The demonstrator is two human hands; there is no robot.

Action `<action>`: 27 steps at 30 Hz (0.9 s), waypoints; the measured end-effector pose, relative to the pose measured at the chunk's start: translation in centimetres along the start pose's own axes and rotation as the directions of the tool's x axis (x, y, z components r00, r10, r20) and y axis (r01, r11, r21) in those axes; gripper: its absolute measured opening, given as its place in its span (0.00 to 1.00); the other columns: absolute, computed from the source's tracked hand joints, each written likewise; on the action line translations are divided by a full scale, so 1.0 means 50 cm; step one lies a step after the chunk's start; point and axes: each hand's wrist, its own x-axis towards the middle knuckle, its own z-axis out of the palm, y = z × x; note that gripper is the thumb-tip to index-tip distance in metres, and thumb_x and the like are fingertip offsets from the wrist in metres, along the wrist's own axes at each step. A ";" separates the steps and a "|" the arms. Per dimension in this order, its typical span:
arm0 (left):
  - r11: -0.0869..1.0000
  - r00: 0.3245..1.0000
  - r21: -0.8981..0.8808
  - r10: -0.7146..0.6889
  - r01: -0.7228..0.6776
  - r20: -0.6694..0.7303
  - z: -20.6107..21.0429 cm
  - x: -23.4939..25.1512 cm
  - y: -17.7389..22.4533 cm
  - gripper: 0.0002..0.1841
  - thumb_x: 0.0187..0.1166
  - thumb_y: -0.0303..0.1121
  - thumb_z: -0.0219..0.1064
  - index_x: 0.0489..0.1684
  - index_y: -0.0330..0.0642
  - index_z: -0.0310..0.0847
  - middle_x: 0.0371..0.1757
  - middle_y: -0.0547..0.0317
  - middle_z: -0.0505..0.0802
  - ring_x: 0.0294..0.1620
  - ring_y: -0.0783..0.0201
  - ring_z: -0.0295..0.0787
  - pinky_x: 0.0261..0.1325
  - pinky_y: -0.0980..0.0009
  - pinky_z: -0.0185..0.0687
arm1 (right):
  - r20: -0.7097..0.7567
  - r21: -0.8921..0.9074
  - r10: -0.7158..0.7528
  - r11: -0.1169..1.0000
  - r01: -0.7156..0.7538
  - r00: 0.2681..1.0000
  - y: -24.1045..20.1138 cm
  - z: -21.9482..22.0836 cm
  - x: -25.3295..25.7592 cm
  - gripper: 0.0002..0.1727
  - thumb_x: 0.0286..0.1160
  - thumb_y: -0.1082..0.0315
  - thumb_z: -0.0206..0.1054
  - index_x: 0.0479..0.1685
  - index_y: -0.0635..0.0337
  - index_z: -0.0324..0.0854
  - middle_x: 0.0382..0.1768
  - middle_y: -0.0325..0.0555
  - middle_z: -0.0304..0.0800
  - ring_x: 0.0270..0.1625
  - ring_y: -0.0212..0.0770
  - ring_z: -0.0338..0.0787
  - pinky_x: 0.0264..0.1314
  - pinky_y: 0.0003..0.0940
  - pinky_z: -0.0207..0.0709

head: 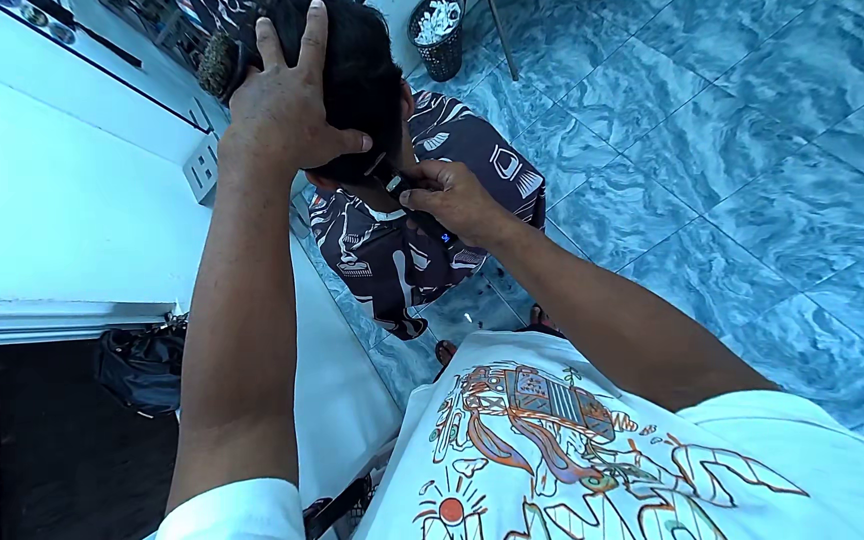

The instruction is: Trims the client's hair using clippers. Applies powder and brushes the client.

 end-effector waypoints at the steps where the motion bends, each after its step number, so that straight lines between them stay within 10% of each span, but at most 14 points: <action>1: 1.000 1.000 0.001 -0.001 0.001 0.002 -0.001 0.000 0.000 0.69 0.55 0.73 0.76 0.99 0.66 0.28 0.94 0.24 0.44 0.79 0.14 0.64 0.61 0.19 0.69 | 0.001 -0.008 0.005 1.000 -0.005 1.000 -0.002 0.001 -0.001 0.17 0.81 0.70 0.68 0.66 0.65 0.81 0.51 0.55 0.91 0.39 0.46 0.95 0.37 0.40 0.93; 27: 1.000 1.000 -0.010 0.010 -0.010 0.004 -0.003 0.001 -0.002 0.68 0.55 0.72 0.77 0.99 0.67 0.29 0.93 0.23 0.46 0.78 0.14 0.65 0.62 0.18 0.69 | -0.048 -0.029 0.056 0.998 -0.058 0.997 0.000 0.008 -0.001 0.16 0.79 0.69 0.70 0.62 0.66 0.83 0.48 0.54 0.92 0.35 0.45 0.94 0.34 0.40 0.92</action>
